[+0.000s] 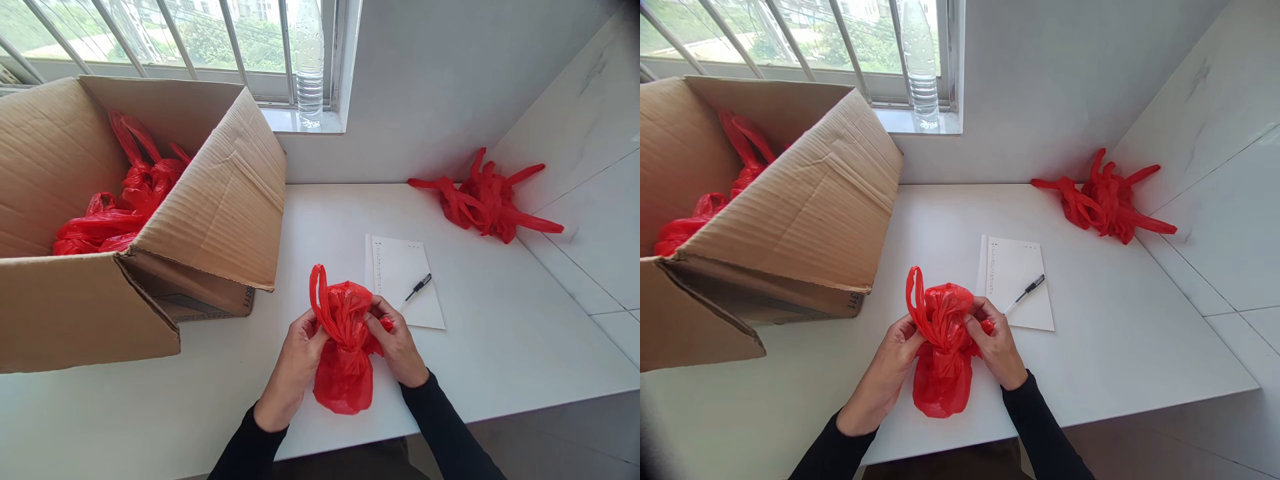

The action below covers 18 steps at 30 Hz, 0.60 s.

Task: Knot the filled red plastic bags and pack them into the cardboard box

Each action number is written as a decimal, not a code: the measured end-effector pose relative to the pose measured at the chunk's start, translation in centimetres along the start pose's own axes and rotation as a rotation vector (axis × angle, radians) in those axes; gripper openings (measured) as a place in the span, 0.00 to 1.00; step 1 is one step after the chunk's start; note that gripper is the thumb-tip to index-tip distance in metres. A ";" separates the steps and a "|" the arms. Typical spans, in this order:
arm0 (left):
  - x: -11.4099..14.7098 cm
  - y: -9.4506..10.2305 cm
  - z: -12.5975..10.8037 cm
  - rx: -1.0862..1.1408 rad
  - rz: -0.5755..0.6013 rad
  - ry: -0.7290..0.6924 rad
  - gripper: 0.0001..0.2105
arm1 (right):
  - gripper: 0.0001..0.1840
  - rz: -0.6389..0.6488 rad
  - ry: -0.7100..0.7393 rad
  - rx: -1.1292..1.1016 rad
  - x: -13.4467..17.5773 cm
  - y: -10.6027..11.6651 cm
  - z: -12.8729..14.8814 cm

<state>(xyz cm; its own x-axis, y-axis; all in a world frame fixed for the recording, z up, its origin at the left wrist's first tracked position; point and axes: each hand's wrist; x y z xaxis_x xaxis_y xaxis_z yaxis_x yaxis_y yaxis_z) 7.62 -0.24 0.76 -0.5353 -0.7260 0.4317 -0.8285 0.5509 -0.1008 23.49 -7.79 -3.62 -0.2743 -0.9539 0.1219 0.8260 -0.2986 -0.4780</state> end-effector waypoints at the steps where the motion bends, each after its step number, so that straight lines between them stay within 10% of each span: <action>1: 0.0 0.0 0.0 -0.006 0.002 0.005 0.10 | 0.11 -0.007 0.011 0.013 0.0 0.0 0.0; 18: 0.6 -0.2 1.3 0.011 -0.139 -0.047 0.20 | 0.23 -0.131 -0.096 0.212 1.2 0.0 -1.3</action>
<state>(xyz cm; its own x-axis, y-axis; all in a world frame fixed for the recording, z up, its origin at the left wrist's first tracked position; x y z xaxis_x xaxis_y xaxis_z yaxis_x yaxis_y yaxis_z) 7.24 -1.34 -0.13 -0.4221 -0.8137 0.3997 -0.8968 0.4391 -0.0532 22.52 -8.95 -4.64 -0.3463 -0.9022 0.2572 0.8741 -0.4099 -0.2608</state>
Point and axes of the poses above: each hand's wrist, its own x-axis away from the middle knuckle, its own y-axis out of the back of the hand, z = x × y, and after that the axes turned 14 degrees about -x, right-handed
